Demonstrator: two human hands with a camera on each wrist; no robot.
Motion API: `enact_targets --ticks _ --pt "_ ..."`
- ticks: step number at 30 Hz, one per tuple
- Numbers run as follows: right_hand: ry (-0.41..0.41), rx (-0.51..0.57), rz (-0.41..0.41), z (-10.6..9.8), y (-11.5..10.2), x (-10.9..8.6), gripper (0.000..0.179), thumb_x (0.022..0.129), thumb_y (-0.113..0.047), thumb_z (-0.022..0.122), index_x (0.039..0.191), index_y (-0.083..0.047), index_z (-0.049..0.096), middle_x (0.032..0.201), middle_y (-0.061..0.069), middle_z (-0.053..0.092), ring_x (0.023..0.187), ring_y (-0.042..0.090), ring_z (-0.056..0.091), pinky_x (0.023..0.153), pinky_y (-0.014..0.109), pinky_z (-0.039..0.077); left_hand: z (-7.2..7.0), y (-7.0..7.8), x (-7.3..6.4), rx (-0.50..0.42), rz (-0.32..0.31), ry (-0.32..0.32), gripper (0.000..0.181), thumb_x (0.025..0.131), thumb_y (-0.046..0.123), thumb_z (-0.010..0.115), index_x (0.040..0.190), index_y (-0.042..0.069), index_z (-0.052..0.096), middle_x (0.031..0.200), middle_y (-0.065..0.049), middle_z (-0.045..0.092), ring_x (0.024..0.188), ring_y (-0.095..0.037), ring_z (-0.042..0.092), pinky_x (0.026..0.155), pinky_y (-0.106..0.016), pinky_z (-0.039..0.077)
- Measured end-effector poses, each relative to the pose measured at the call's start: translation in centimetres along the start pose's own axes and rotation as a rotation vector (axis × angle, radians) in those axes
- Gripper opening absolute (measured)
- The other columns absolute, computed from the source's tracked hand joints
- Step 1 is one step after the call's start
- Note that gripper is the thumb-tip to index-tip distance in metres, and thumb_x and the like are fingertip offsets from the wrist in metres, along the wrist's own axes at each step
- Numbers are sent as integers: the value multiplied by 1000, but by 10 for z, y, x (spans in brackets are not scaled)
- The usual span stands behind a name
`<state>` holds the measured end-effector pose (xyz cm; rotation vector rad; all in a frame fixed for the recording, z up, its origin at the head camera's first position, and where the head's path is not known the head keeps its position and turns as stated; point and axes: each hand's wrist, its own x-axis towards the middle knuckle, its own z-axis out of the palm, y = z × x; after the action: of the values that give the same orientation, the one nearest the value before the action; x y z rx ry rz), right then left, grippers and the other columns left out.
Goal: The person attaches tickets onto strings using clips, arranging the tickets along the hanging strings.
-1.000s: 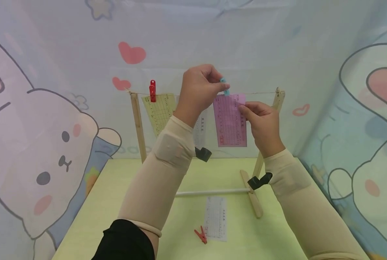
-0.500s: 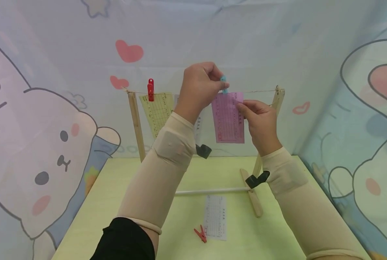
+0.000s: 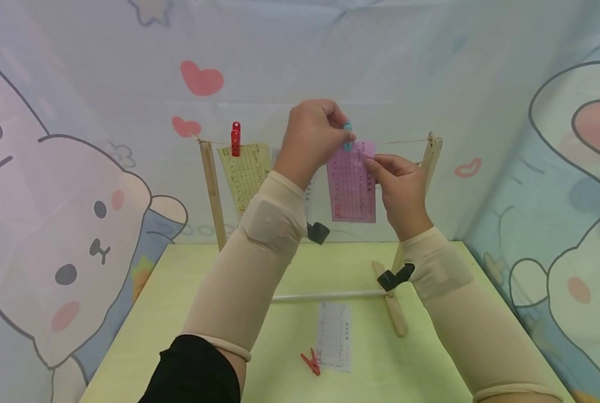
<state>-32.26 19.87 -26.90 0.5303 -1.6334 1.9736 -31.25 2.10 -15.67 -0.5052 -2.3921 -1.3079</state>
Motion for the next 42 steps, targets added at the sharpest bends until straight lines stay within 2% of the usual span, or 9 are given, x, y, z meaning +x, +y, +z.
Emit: enact_targets --ticks 4,8,14,19,27,32,35,42 --pt "7 -14 4 2 -1 1 14 93 -13 79 101 -1 80 93 4 77 80 15 70 75 25 57 -1 4 2 64 -67 -42 12 90 15 83 97 14 73 95 3 71 90 -13 64 77 -27 53" --pt "7 -27 20 3 -2 0 14 94 -14 79 102 -2 80 93 3 77 80 15 69 75 26 56 -1 7 3 104 -121 -90 21 92 19 82 110 14 73 104 4 69 96 -11 64 81 -26 54" --pt "10 -50 20 2 -3 0 15 94 -15 79 102 -2 80 94 3 76 82 15 68 76 25 56 -2 9 2 112 -138 -131 36 94 21 79 128 14 69 117 1 71 99 -10 66 83 -26 55" --pt "7 -55 10 2 -2 0 16 94 -15 79 102 -1 79 92 4 76 82 15 68 76 25 56 -3 10 0 102 -119 -134 51 95 19 78 143 19 62 125 0 70 106 -10 65 86 -26 55" --pt "3 -69 35 0 2 -1 17 94 -15 78 103 -1 78 94 3 76 85 14 68 79 25 56 -4 8 -5 82 -49 -95 50 94 17 78 142 24 63 134 3 67 111 -11 64 80 -25 55" --pt "-9 -85 58 -3 6 -3 19 95 -16 78 106 -2 78 97 2 76 89 15 69 83 26 55 -6 5 -12 12 16 -19 48 95 16 77 140 26 65 134 6 68 86 -12 63 70 -26 53" --pt "-21 -116 79 -5 7 -5 24 95 -18 78 112 -2 77 101 2 77 95 15 69 88 27 54 -9 5 -18 -28 95 43 43 96 15 76 137 25 67 130 7 70 73 -15 60 67 -27 53" --pt "-19 -206 88 -14 7 -15 35 95 -20 79 125 -3 73 120 5 75 110 16 69 97 26 53 -20 4 -35 -38 283 153 27 98 18 73 125 19 73 117 5 74 69 -13 59 63 -26 52"
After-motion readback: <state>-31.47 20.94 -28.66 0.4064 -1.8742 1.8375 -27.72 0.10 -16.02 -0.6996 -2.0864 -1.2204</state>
